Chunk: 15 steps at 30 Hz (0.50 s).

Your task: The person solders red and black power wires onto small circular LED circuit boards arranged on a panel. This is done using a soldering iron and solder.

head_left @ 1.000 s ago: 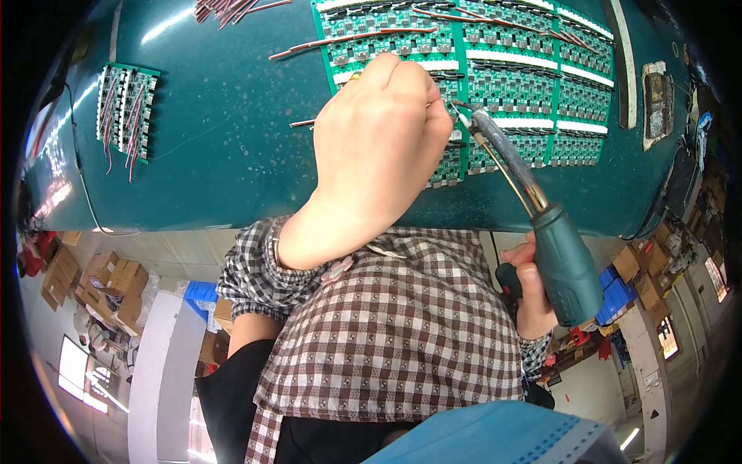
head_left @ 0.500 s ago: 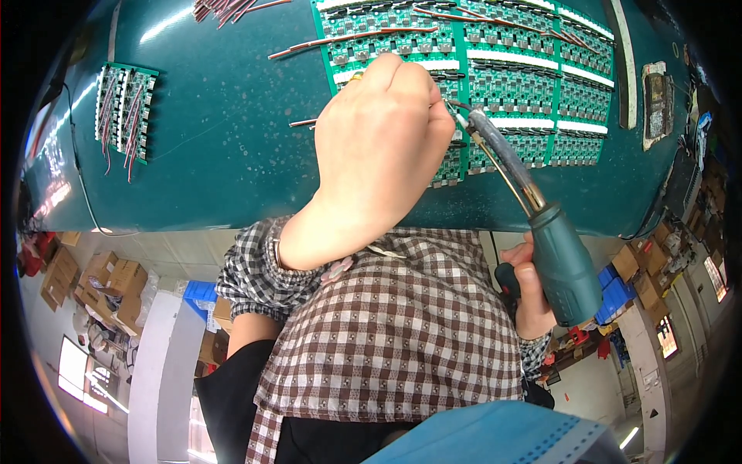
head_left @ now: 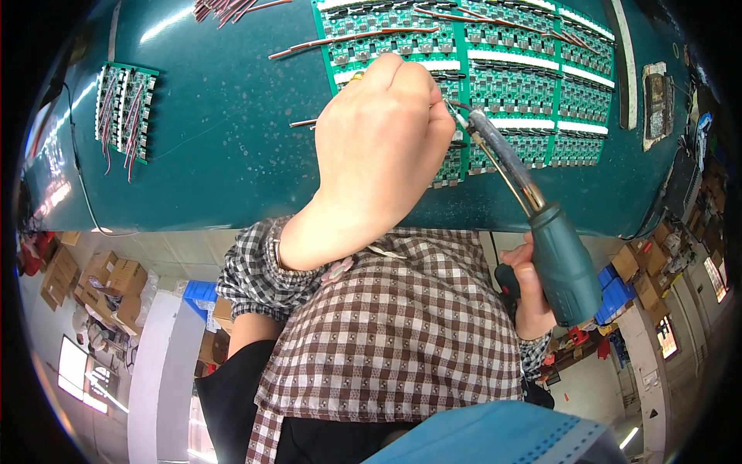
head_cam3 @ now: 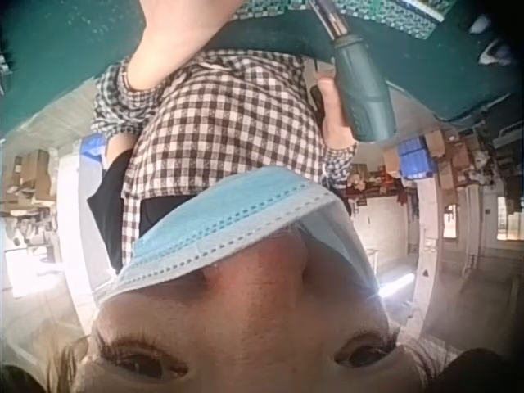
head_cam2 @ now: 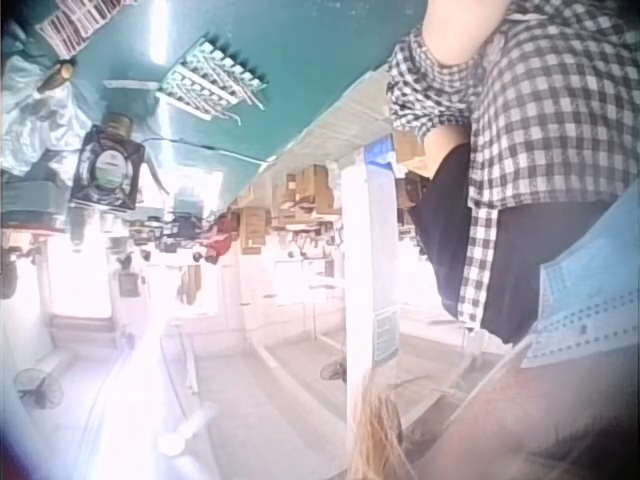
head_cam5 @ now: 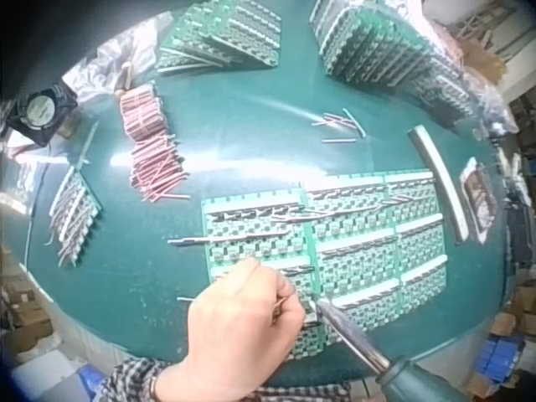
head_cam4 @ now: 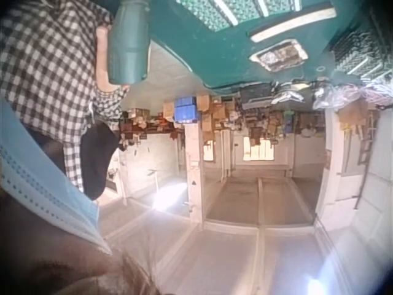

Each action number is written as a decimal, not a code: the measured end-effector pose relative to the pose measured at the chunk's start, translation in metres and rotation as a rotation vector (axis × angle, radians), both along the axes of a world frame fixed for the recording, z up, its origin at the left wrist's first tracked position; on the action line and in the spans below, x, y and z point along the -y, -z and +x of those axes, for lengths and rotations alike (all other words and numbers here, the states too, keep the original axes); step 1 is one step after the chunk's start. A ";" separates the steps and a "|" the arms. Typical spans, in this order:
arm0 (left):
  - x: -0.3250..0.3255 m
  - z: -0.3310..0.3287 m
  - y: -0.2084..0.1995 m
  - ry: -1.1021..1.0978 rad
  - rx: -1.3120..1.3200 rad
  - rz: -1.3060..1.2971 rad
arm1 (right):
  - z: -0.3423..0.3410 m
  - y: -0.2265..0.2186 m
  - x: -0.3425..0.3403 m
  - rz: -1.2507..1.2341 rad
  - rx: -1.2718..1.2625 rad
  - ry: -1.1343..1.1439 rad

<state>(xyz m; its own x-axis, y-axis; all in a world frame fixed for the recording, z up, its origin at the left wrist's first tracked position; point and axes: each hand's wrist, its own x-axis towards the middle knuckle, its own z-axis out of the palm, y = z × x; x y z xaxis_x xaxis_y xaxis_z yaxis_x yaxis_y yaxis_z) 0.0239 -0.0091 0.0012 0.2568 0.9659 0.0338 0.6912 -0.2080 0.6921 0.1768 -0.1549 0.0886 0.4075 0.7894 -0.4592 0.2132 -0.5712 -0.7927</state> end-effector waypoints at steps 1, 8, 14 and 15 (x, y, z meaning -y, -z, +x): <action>0.000 0.000 0.000 0.001 0.001 0.000 | 0.000 0.000 -0.001 0.007 -0.013 0.005; -0.001 0.000 0.000 0.003 0.001 0.000 | -0.001 0.001 0.000 0.021 -0.022 0.008; -0.001 -0.001 0.000 0.001 0.004 0.003 | -0.002 0.000 -0.002 0.018 -0.022 0.004; -0.001 -0.001 0.000 0.001 0.004 0.004 | -0.002 0.000 -0.001 0.018 -0.021 0.004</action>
